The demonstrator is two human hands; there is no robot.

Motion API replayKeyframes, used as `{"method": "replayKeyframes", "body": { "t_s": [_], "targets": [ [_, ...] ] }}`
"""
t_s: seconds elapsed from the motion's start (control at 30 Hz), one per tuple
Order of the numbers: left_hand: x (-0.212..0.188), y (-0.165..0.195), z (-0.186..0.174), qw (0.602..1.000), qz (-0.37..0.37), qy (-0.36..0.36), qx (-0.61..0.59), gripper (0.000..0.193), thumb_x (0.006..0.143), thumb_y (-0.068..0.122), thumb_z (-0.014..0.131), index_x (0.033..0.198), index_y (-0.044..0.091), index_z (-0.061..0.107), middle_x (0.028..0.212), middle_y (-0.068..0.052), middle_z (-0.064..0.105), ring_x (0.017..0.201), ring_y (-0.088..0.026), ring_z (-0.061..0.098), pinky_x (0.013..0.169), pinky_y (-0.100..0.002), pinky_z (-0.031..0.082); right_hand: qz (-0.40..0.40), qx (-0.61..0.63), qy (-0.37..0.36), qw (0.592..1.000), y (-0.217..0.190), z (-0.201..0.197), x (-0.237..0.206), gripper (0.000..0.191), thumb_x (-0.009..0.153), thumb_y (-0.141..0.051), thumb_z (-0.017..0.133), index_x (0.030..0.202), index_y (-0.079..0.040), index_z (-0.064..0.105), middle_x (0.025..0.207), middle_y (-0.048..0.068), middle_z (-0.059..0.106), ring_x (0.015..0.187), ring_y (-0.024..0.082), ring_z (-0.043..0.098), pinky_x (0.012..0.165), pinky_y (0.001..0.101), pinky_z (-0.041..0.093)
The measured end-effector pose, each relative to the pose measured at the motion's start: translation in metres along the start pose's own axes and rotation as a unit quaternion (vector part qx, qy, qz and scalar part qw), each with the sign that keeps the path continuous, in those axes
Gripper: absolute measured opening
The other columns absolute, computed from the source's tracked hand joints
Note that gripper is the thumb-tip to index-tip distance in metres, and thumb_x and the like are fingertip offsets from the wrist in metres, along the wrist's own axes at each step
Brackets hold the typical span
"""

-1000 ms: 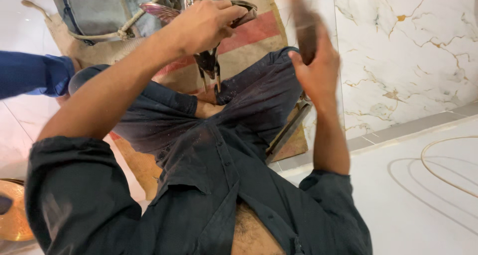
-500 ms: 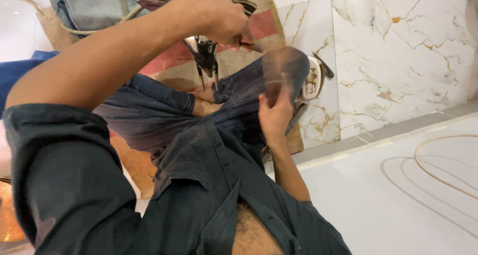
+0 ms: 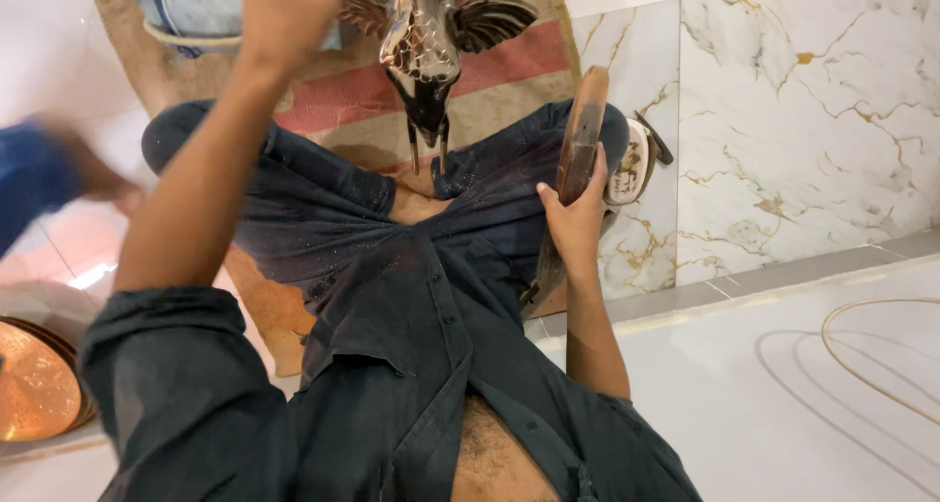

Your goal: The person sits cross-legged on a mat and repeatedly strikes a small metal object with a wooden mallet. They hold the object in the left hand and strike it with the right hand, occasionally rotating the object to work different areas.

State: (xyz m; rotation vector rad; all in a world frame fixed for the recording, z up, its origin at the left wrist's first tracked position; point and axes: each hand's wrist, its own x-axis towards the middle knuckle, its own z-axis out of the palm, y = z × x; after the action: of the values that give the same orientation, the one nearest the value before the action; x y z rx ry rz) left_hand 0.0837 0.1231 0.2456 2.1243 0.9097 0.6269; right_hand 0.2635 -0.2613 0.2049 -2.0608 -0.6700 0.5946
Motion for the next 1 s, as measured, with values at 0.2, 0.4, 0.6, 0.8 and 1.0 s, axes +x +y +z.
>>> {"method": "replayKeyframes", "body": {
  "t_s": [0.2, 0.4, 0.6, 0.8, 1.0],
  "targets": [
    [-0.040, 0.067, 0.031, 0.966, -0.113, -0.153, -0.177, 0.031, 0.099, 0.012, 0.077, 0.122, 0.003, 0.059, 0.095, -0.004, 0.075, 0.070, -0.018, 0.073, 0.056, -0.036, 0.056, 0.046, 0.173, -0.053, 0.982, -0.017, -0.003, 0.023, 0.093, 0.084, -0.001, 0.080, 0.161, -0.008, 0.028, 0.129, 0.018, 0.058, 0.108, 0.026, 0.063, 0.094, 0.0394, 0.055],
    [-0.023, 0.072, 0.031, 0.956, 0.266, -0.120, -0.012, 0.039, 0.100, 0.008, 0.081, 0.132, 0.005, 0.060, 0.115, -0.016, 0.067, 0.103, -0.038, 0.066, 0.088, -0.046, 0.052, -0.056, 0.220, -0.099, 0.969, -0.059, -0.030, 0.049, 0.106, 0.087, 0.004, 0.081, 0.166, -0.011, 0.013, 0.112, 0.012, 0.063, 0.093, 0.019, 0.068, 0.083, 0.0352, 0.061],
    [-0.008, 0.063, 0.026, 0.935, 0.278, -0.219, 0.029, 0.025, 0.104, 0.001, 0.074, 0.123, 0.003, 0.058, 0.105, -0.016, 0.061, 0.096, -0.035, 0.063, 0.085, -0.048, 0.048, -0.136, 0.031, -0.062, 0.988, -0.084, -0.045, 0.064, 0.097, 0.095, 0.000, 0.085, 0.167, -0.012, 0.023, 0.105, 0.007, 0.070, 0.094, 0.015, 0.072, 0.090, 0.0321, 0.062],
    [-0.008, 0.055, 0.026, 0.945, 0.254, -0.207, 0.016, 0.024, 0.105, 0.004, 0.074, 0.124, 0.002, 0.059, 0.098, -0.017, 0.063, 0.090, -0.037, 0.065, 0.077, -0.047, 0.051, -0.218, -0.119, -0.047, 0.968, -0.103, -0.045, 0.084, 0.089, 0.092, -0.004, 0.084, 0.163, -0.006, 0.030, 0.101, 0.013, 0.073, 0.087, 0.023, 0.073, 0.080, 0.0350, 0.060],
    [-0.020, 0.043, 0.027, 0.959, 0.254, -0.125, 0.018, 0.018, 0.107, 0.007, 0.076, 0.119, 0.002, 0.062, 0.106, -0.016, 0.068, 0.094, -0.036, 0.068, 0.080, -0.045, 0.053, -0.271, -0.170, -0.099, 0.942, -0.155, -0.051, 0.093, 0.082, 0.093, 0.001, 0.079, 0.159, -0.012, 0.032, 0.107, 0.017, 0.069, 0.090, 0.035, 0.073, 0.081, 0.0439, 0.058]
  ]
}}
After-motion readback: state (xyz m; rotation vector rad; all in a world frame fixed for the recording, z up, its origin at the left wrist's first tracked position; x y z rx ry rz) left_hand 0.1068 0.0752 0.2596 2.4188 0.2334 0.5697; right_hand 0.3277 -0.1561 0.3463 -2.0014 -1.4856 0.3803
